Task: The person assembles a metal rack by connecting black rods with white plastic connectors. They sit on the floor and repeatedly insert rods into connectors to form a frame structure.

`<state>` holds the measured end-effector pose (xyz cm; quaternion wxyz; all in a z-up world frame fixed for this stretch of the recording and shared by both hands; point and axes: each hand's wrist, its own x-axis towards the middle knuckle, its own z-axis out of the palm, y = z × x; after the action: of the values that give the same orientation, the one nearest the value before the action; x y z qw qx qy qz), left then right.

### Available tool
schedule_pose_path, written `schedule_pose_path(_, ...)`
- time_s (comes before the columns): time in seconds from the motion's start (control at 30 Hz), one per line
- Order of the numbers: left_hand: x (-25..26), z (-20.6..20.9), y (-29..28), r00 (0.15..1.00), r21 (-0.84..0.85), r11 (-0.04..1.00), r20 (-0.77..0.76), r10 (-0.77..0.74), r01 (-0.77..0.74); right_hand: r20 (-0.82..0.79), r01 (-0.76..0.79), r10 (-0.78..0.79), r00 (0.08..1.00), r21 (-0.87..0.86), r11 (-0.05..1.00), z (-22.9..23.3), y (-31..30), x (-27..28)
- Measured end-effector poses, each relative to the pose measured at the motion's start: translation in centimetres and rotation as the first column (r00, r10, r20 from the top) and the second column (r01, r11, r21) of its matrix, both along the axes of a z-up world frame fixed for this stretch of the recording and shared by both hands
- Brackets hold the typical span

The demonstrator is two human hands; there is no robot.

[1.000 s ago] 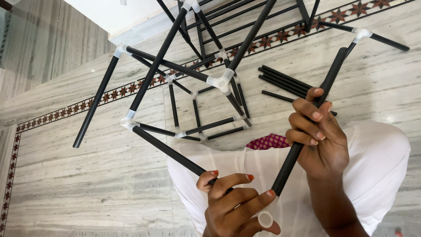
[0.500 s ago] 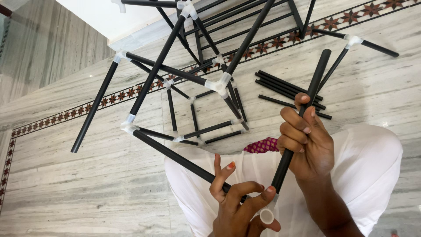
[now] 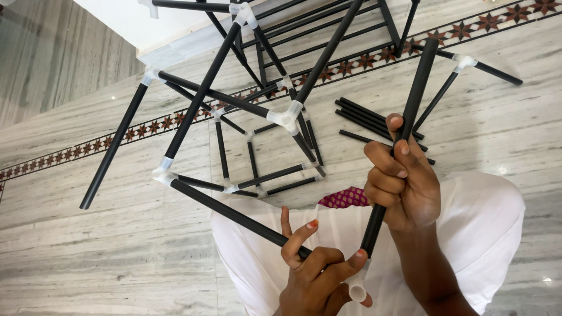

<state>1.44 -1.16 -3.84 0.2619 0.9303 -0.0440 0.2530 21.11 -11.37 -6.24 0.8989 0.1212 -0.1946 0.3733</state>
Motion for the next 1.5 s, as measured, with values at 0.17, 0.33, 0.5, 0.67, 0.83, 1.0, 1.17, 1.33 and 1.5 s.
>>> schedule_pose_path(0.17, 0.3, 0.3, 0.1, 0.999, 0.003, 1.0, 0.042, 0.014, -0.014, 0.059, -0.002, 0.003, 0.998, -0.013, 1.0, 0.7, 0.0, -0.6)
schedule_pose_path(0.33, 1.3, 0.3, 1.1, 0.998, -0.037, 0.997, 0.006, 0.061, -0.061, 0.353, 0.303, -0.152, 0.923, -0.425, 0.853, 1.5, -1.3, -3.9)
schedule_pose_path(0.5, 0.8, -0.4, 0.8, 0.994, -0.045, 0.995, 0.065, 0.088, -0.085, 0.682, 0.709, -0.281, 0.675, -0.492, 0.505, 1.4, -2.5, -3.2)
schedule_pose_path(0.67, 1.2, -2.9, -0.6, 0.829, -0.473, 0.873, 0.436, 0.351, -0.121, 0.622, 0.687, -0.32, 0.714, -0.534, 0.493, 0.8, -1.8, -2.3)
schedule_pose_path(0.83, 3.2, -4.8, -2.3, 0.788, -0.909, 0.21, 0.417, 0.452, 0.361, 0.565, 0.661, -0.361, 0.741, -0.521, 0.541, 0.8, -1.6, -1.4)
schedule_pose_path(1.0, 4.6, -4.1, -4.2, 0.926, -0.904, -0.201, 0.372, 0.067, 0.377, 0.529, 0.64, -0.379, 0.759, -0.499, 0.585, 0.2, -1.6, -1.3)
schedule_pose_path(1.17, 5.7, -2.8, -4.3, 0.932, -0.942, -0.079, 0.334, -0.14, 0.326, 0.507, 0.63, -0.391, 0.769, -0.492, 0.601, -0.5, -2.0, -0.9)
schedule_pose_path(1.33, 7.4, -1.3, -4.8, 0.886, -0.865, -0.192, 0.455, 0.092, 0.464, 0.464, 0.586, -0.376, 0.802, -0.488, 0.647, -0.8, -2.0, -1.2)
schedule_pose_path(1.5, 8.3, 0.5, -5.4, 0.882, -0.843, -0.278, 0.4, 0.248, 0.461, 0.47, 0.545, -0.332, 0.818, -0.447, 0.71, -0.3, -2.0, -2.5)
